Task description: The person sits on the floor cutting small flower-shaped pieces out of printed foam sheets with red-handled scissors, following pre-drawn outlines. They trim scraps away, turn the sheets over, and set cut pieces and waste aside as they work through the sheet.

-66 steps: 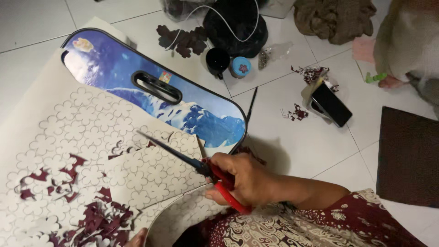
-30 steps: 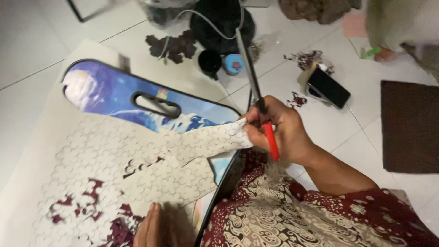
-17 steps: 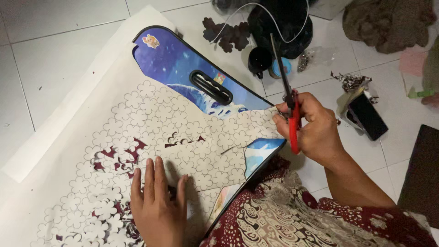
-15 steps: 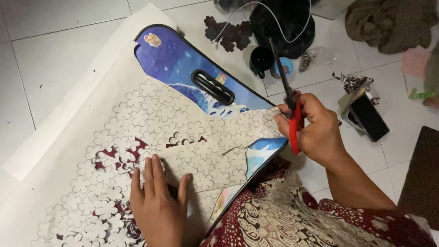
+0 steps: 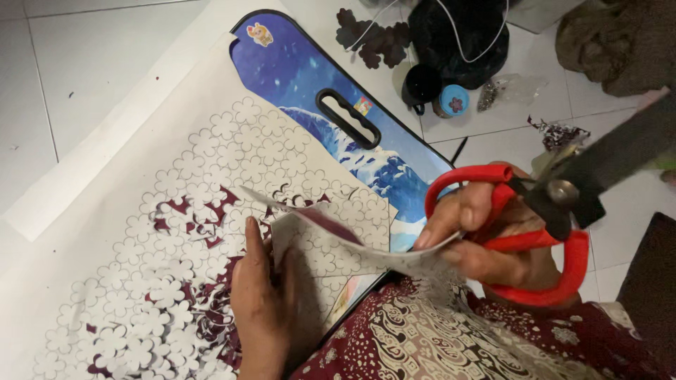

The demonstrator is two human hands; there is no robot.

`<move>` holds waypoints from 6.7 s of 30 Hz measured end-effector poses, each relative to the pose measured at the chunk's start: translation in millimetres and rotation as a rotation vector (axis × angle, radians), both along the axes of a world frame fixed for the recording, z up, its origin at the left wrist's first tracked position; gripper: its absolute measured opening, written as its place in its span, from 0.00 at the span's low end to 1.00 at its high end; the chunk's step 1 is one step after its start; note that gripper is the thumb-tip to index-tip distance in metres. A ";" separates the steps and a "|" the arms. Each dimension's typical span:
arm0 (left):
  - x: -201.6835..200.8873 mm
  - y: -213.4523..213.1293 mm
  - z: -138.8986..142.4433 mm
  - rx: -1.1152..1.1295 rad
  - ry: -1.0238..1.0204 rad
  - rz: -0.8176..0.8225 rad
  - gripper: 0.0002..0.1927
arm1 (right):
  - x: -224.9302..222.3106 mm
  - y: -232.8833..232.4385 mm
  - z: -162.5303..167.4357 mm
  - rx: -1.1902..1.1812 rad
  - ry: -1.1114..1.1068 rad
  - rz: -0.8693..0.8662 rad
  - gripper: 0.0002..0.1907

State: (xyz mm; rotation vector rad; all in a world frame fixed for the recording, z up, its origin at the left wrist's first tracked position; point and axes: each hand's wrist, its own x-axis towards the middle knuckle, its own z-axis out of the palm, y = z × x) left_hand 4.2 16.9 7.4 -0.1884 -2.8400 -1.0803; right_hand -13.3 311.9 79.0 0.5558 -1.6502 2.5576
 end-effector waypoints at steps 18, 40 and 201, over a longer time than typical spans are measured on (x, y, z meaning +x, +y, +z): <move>4.3 -3.0 -11.2 0.291 -0.015 0.018 0.28 | -45.5 -43.0 -8.9 1.210 -0.346 0.054 0.25; -7.3 -67.7 -94.0 0.165 -0.012 -0.258 0.34 | 25.7 88.7 -14.7 0.527 -0.247 -1.189 0.13; -29.4 -28.0 -0.8 0.675 0.286 0.269 0.47 | -57.6 -86.6 6.9 0.660 -0.294 0.417 0.63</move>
